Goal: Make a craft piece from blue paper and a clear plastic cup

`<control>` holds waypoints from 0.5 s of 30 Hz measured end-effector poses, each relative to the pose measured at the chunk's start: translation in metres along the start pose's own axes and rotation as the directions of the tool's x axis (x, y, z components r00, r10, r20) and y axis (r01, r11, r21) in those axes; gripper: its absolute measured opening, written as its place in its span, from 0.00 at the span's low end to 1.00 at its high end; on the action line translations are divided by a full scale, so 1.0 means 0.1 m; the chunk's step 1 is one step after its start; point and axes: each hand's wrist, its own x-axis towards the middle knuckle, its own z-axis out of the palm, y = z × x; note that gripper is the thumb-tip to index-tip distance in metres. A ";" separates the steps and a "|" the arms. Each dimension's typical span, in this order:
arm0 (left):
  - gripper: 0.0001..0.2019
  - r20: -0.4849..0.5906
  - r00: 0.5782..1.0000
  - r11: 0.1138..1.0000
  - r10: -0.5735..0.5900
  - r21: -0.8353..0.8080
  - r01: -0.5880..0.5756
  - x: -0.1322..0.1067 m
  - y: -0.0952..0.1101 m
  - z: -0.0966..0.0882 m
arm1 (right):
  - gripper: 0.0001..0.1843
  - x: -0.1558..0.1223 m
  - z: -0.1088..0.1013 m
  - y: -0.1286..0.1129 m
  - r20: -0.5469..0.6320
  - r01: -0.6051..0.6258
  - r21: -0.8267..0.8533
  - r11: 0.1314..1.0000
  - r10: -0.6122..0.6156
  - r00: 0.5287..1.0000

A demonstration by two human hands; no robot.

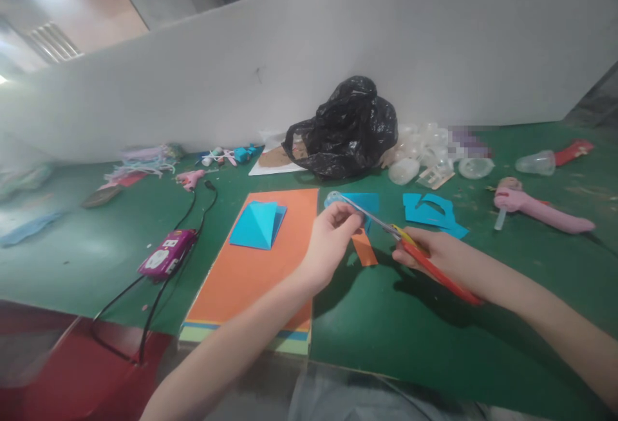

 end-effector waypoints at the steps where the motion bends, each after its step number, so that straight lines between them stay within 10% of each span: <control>1: 0.07 -0.002 1.000 1.000 -0.001 -0.003 0.001 0.00 -0.01 0.00 | 0.32 0.00 0.00 -0.01 0.017 -0.007 -0.004 1.000 0.007 1.000; 15: 0.09 -0.009 1.000 1.000 0.003 -0.007 -0.003 -0.02 -0.01 0.01 | 0.29 0.01 0.01 0.11 0.100 0.028 0.048 0.998 -0.033 0.994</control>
